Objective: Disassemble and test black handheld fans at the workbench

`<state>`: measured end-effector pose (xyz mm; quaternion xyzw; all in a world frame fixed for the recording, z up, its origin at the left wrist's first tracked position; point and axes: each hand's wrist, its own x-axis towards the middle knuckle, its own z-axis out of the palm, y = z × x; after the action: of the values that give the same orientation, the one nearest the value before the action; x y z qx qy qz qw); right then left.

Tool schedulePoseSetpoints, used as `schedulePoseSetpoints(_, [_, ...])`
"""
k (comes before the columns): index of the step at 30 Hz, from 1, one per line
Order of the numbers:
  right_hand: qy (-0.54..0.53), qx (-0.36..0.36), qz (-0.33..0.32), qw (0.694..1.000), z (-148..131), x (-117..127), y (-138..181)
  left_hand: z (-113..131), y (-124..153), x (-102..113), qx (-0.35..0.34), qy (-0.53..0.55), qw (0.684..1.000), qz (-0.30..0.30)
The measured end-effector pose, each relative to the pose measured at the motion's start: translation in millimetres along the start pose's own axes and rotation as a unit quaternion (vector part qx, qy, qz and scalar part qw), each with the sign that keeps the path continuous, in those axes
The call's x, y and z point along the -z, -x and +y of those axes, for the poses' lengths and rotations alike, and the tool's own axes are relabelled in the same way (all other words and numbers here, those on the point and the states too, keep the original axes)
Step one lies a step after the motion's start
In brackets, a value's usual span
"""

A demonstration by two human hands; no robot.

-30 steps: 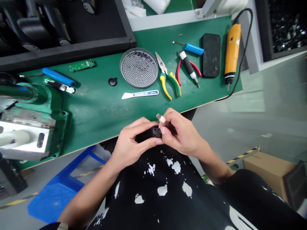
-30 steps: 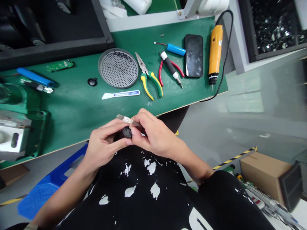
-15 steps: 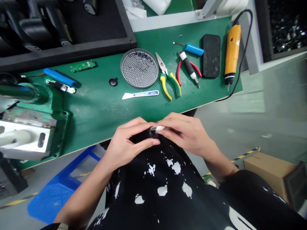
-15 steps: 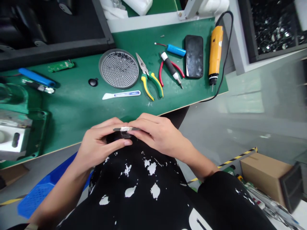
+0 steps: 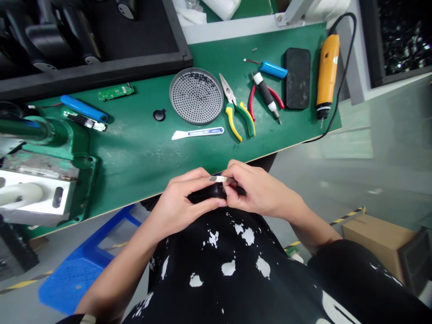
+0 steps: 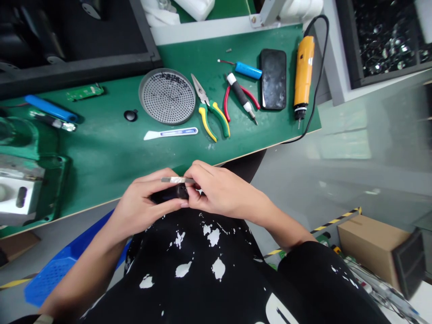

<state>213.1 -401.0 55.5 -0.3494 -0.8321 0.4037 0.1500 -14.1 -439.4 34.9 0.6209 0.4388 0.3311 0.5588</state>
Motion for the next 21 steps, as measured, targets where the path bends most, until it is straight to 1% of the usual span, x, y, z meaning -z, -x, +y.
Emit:
schedulePoseSetpoints(6, [-0.057,0.007,0.010,0.998,5.5,-0.2,1.4,-5.3,1.9,-2.9,0.009,0.036,0.999,0.012])
schedulePoseSetpoints(9, [-0.060,0.014,0.042,0.997,5.0,0.0,3.0,-6.1,2.5,-0.4,0.020,0.041,0.999,0.021])
schedulePoseSetpoints(12, [-0.069,0.039,0.071,0.994,3.8,-0.8,4.3,-3.4,2.0,3.7,0.033,0.034,0.999,0.021])
schedulePoseSetpoints(15, [-0.082,0.050,0.078,0.992,3.9,-2.2,4.1,0.0,1.0,5.7,0.035,0.018,0.999,0.024])
schedulePoseSetpoints(19, [-0.093,0.064,0.105,0.988,5.5,-3.2,2.7,1.8,0.5,4.8,0.042,0.005,0.999,0.029])
schedulePoseSetpoints(21, [-0.091,0.065,0.105,0.988,6.3,-3.1,2.7,2.1,0.3,3.9,0.046,0.003,0.998,0.030])
